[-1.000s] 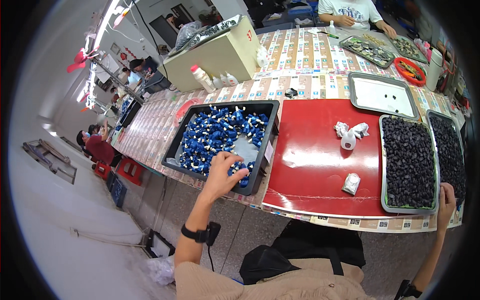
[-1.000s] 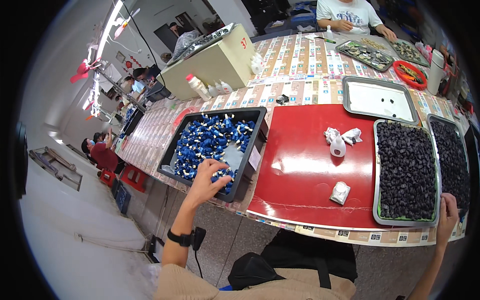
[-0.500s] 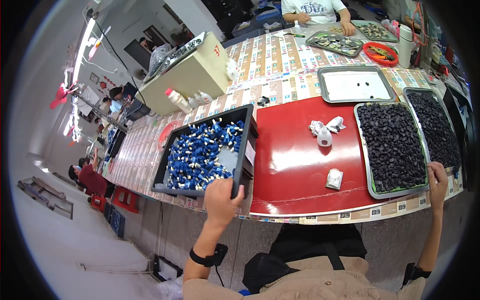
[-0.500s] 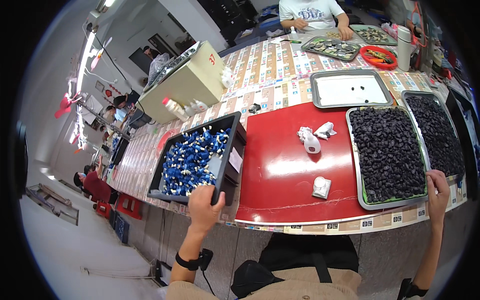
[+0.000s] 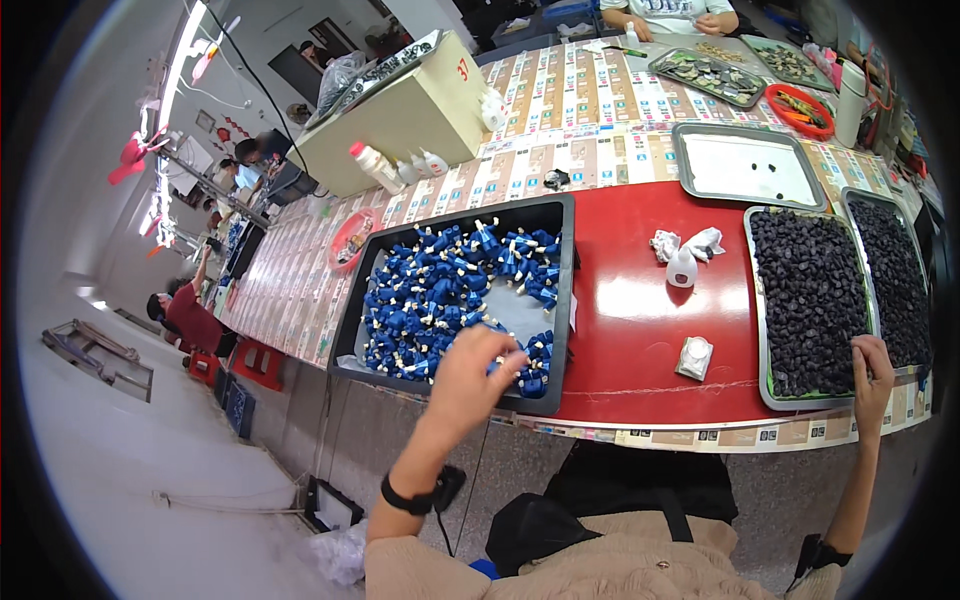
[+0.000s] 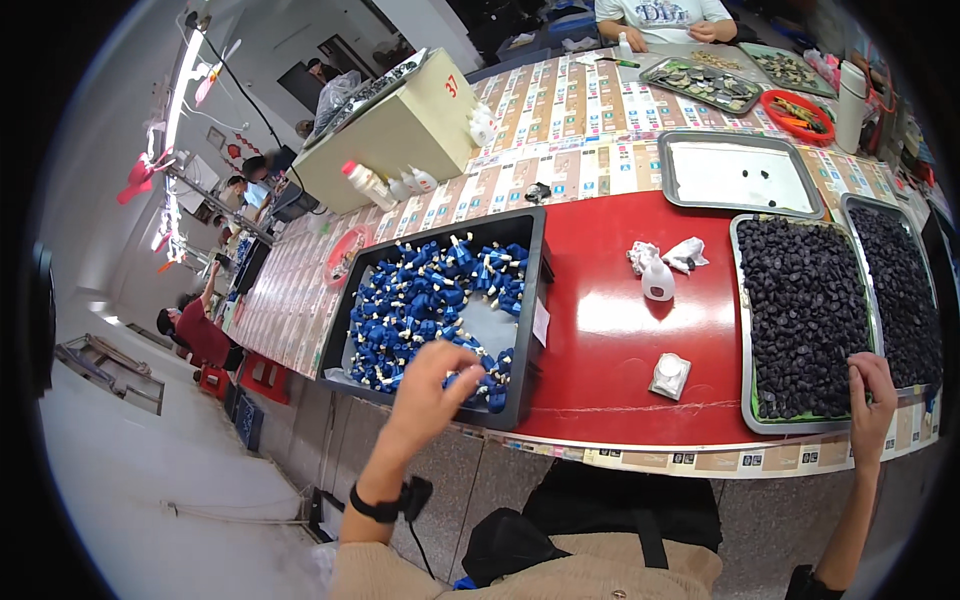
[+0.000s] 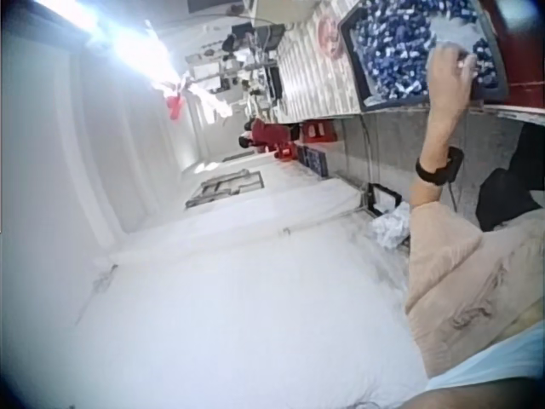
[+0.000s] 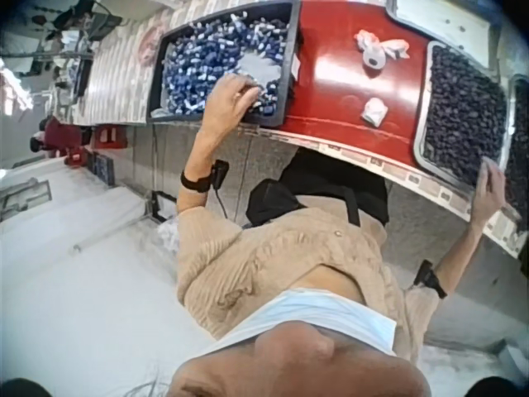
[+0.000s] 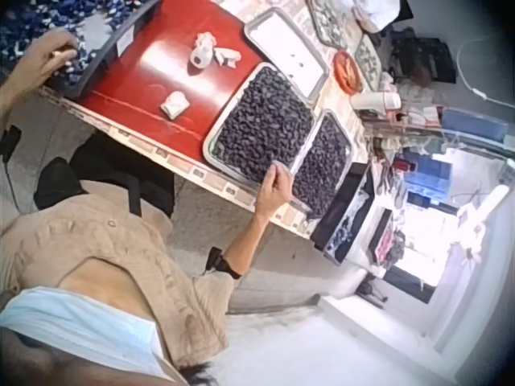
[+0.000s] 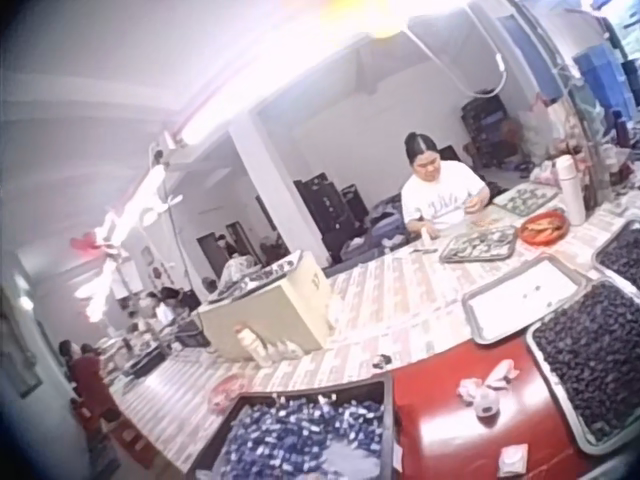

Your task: Manually assembling small blue and white plastic components at a workshop table.

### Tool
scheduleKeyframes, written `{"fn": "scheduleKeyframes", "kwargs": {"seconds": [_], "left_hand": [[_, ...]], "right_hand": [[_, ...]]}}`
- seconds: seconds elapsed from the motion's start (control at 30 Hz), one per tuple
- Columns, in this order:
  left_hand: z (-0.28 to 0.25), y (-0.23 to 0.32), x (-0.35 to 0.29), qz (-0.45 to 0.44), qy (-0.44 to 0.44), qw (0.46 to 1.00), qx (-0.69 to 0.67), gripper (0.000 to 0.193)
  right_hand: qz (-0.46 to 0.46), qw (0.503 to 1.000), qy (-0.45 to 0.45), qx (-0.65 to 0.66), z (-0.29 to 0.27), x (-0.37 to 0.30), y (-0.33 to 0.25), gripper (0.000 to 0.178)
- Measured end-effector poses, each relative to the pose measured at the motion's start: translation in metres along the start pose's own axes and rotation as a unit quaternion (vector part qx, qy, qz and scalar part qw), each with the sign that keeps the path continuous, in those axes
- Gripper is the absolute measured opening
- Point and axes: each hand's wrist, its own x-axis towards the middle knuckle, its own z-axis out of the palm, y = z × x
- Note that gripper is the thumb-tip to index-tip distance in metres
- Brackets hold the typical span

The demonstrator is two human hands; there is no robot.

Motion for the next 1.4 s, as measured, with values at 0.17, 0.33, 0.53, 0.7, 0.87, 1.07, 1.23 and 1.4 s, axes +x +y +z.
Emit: {"fn": "scheduleKeyframes", "kwargs": {"seconds": [0.17,0.33,0.53,0.7,0.87,1.07,1.23,1.4], "left_hand": [[0.002,-0.053,0.019,0.063,-0.112,0.989,0.07,0.025],[0.014,-0.055,0.03,0.022,-0.205,0.977,0.061,0.028],[0.014,-0.053,0.036,-0.04,-0.093,0.993,0.066,0.017],[-0.001,-0.043,0.024,-0.04,0.123,0.992,0.004,0.018],[-0.003,0.019,-0.01,-0.162,0.186,0.916,-0.317,0.02],[0.049,0.073,-0.034,-0.151,-0.043,0.739,-0.655,0.022],[0.084,0.093,-0.037,-0.214,-0.16,0.618,-0.74,0.021],[0.094,0.104,-0.03,-0.25,-0.186,0.587,-0.747,0.029]], "right_hand": [[0.007,1.0,-0.004,0.016,0.003,-0.003,-0.005,0.008],[0.012,1.0,-0.002,0.023,-0.004,-0.013,-0.003,0.008],[0.017,1.0,0.02,0.008,-0.011,-0.018,-0.017,0.008],[-0.001,0.999,0.015,0.028,0.006,0.0,-0.038,0.009],[-0.002,0.999,-0.014,0.048,0.029,0.018,-0.049,0.013],[-0.028,0.999,-0.043,0.015,0.047,0.029,-0.045,0.016],[-0.041,0.993,-0.082,-0.07,0.065,0.038,-0.049,0.014],[-0.015,0.98,-0.119,-0.158,0.07,0.042,-0.057,0.012]]}}
